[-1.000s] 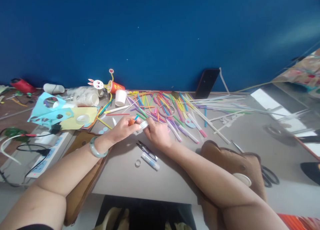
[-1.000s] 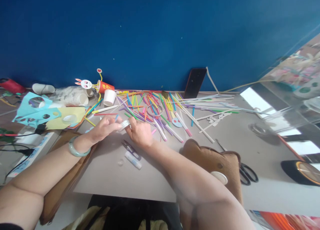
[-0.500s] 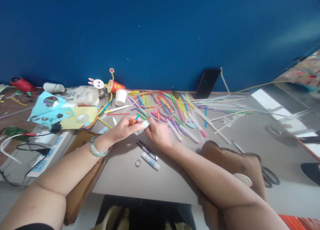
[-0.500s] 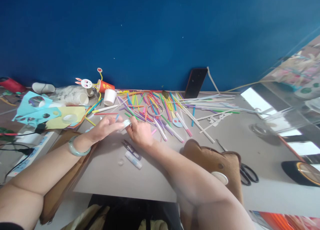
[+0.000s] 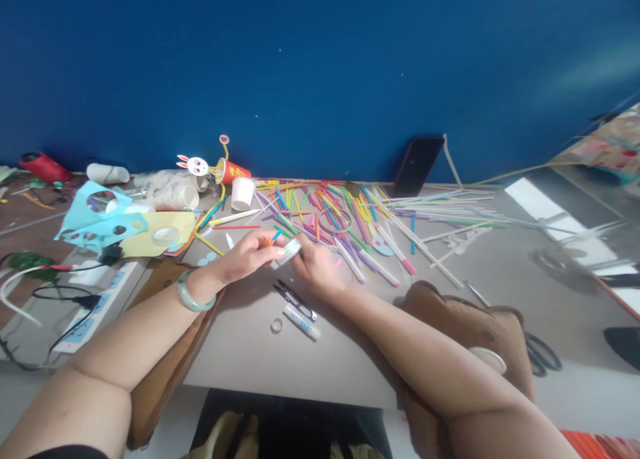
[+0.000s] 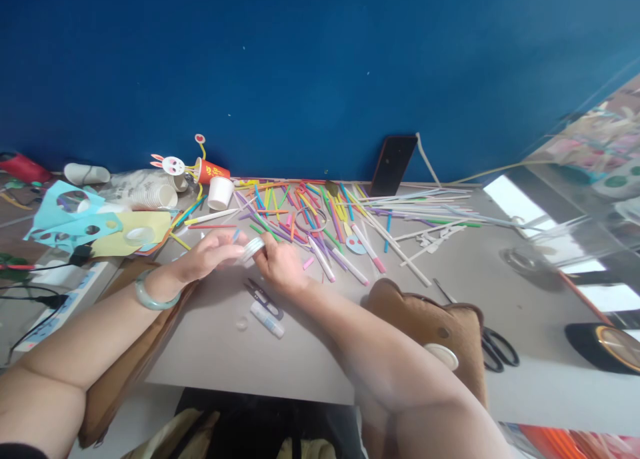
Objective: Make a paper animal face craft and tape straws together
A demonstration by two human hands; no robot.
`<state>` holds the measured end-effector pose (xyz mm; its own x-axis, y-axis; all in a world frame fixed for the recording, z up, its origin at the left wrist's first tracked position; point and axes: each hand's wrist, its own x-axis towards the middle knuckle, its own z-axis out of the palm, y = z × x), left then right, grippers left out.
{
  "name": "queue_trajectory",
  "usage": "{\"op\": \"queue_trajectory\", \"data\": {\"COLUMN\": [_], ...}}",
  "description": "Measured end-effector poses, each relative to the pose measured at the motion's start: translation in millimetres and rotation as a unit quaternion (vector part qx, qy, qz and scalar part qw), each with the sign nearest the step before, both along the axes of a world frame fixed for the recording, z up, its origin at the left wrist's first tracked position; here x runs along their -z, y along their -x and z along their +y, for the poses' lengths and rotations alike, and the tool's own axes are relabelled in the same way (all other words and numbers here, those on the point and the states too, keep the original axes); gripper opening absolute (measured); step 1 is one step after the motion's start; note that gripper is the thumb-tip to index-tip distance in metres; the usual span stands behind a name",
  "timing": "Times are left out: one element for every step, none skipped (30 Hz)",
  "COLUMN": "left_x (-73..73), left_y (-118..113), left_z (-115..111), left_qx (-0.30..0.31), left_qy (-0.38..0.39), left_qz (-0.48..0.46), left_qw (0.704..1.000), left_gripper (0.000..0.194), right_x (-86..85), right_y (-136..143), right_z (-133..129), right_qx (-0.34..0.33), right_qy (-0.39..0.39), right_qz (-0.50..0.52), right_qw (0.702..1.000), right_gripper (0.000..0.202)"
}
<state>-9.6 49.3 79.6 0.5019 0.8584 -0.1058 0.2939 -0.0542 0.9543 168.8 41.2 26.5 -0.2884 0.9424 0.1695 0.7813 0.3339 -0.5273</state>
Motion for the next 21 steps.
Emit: {"op": "queue_trajectory", "data": {"left_x": [0.6, 1.3, 2.1, 2.7, 3.3, 3.7, 3.9, 4.0, 3.8, 3.5, 3.3, 3.0, 2.9, 3.0, 3.4, 3.9, 4.6, 5.3, 6.0, 6.6, 7.2], "left_y": [0.2, 0.2, 0.2, 0.0, -0.2, -0.5, -0.8, -1.1, -1.4, -1.5, -1.6, -1.6, -1.4, -1.2, -1.0, -0.7, -0.4, -0.1, 0.1, 0.3, 0.3], "left_z": [0.4, 0.8, 1.0, 1.2, 1.2, 1.1, 0.8, 0.5, 0.2, -0.1, -0.4, -0.6, -0.7, -0.7, -0.7, -0.6, -0.4, -0.3, -0.2, 0.0, 0.1], "left_qx": [0.0, 0.0, 0.0, -0.001, -0.002, -0.003, -0.004, -0.004, -0.004, -0.004, -0.005, -0.006, -0.006, -0.006, -0.006, -0.007, -0.008, -0.011, -0.014, -0.016, -0.017], "left_qy": [0.0, 0.0, 0.0, -0.001, -0.001, -0.001, -0.002, -0.002, -0.004, -0.005, -0.006, -0.007, -0.006, -0.006, -0.006, -0.006, -0.006, -0.006, -0.007, -0.008, -0.01], "left_qz": [-0.002, -0.004, -0.006, -0.008, -0.009, -0.009, -0.009, -0.01, -0.01, -0.011, -0.01, -0.011, -0.011, -0.012, -0.013, -0.013, -0.013, -0.012, -0.01, -0.008, -0.006], "left_qw": [1.0, 1.0, 1.0, 1.0, 1.0, 1.0, 1.0, 1.0, 1.0, 1.0, 1.0, 1.0, 1.0, 1.0, 1.0, 1.0, 1.0, 1.0, 1.0, 1.0, 1.0], "left_gripper": [0.021, 0.02, 0.02, 0.021, 0.021, 0.021, 0.021, 0.02, 0.02, 0.02, 0.02, 0.02, 0.02, 0.02, 0.02, 0.02, 0.02, 0.02, 0.021, 0.021, 0.022], "right_x": [0.7, 1.5, 2.1, 2.7, 3.2, 3.6, 3.9, 4.1, 4.1, 4.0, 3.7, 3.2, 2.6, 2.0, 1.3, 0.6, 0.1, -0.3, -0.6, -0.8, -0.9], "right_y": [-0.2, -0.5, -0.9, -1.2, -1.6, -1.9, -2.1, -2.3, -2.4, -2.5, -2.5, -2.4, -2.3, -2.1, -1.9, -1.7, -1.3, -0.9, -0.4, 0.1, 0.6], "right_z": [0.6, 1.3, 1.9, 2.5, 2.9, 3.3, 3.5, 3.6, 3.6, 3.4, 3.1, 2.7, 2.2, 1.6, 1.0, 0.4, -0.1, -0.5, -0.9, -1.1, -1.3], "right_qx": [-0.007, -0.018, -0.031, -0.046, -0.059, -0.069, -0.077, -0.082, -0.083, -0.082, -0.078, -0.073, -0.069, -0.064, -0.058, -0.053, -0.046, -0.039, -0.033, -0.028, -0.025], "right_qy": [0.003, 0.007, 0.012, 0.019, 0.027, 0.035, 0.041, 0.045, 0.048, 0.047, 0.044, 0.04, 0.036, 0.031, 0.025, 0.019, 0.013, 0.007, 0.001, -0.004, -0.009], "right_qz": [0.017, 0.035, 0.054, 0.071, 0.086, 0.098, 0.105, 0.107, 0.106, 0.102, 0.093, 0.082, 0.068, 0.051, 0.033, 0.014, -0.005, -0.024, -0.041, -0.057, -0.071], "right_qw": [1.0, 0.999, 0.998, 0.996, 0.994, 0.992, 0.991, 0.99, 0.99, 0.99, 0.992, 0.993, 0.995, 0.996, 0.997, 0.998, 0.999, 0.999, 0.999, 0.998, 0.997], "right_gripper": [0.025, 0.024, 0.024, 0.024, 0.024, 0.024, 0.024, 0.024, 0.024, 0.024, 0.024, 0.023, 0.024, 0.024, 0.024, 0.025, 0.026, 0.027, 0.028, 0.028, 0.028]}}
